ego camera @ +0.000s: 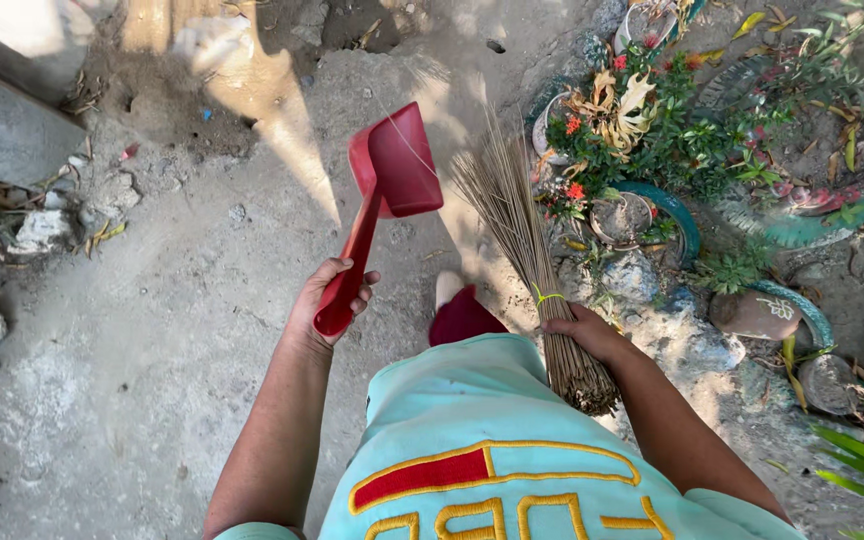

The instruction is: The person sweeps dried leaves from a dirt and concrete yard using a broom and a dustpan, eventually depositing the collected debris into a black bin.

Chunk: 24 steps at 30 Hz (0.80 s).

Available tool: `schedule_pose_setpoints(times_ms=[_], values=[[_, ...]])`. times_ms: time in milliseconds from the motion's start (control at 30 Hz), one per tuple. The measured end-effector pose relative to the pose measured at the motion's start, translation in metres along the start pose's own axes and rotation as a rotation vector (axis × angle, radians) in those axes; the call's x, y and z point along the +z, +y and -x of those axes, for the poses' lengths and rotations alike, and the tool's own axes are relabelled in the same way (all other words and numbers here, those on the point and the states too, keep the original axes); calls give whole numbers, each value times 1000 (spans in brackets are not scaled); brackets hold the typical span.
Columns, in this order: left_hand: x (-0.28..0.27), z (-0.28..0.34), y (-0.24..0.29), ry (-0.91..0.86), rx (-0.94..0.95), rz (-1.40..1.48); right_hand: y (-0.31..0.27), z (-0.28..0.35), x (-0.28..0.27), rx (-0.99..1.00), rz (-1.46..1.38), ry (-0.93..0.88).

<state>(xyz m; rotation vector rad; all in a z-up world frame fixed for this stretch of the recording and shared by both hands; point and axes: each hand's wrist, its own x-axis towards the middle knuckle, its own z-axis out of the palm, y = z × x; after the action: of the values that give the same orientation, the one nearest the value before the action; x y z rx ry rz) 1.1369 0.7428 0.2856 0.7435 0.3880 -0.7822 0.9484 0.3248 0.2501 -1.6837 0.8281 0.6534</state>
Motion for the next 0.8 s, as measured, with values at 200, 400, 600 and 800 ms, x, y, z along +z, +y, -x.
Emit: schedule_pose_setpoints(times_ms=[200,400,600,800], values=[[-12,-95,69,-69,-64,143,-70,-86,4,49,-88,18],[29,-200,159,-38,-205,-46,-182,-198,-33,-29,-84,53],[55,-307,222,-22,-262,-159,-296,-246,-69,20,-126,4],[91,-403,294,-258,-270,42,-380,-282,-98,-76,-85,50]])
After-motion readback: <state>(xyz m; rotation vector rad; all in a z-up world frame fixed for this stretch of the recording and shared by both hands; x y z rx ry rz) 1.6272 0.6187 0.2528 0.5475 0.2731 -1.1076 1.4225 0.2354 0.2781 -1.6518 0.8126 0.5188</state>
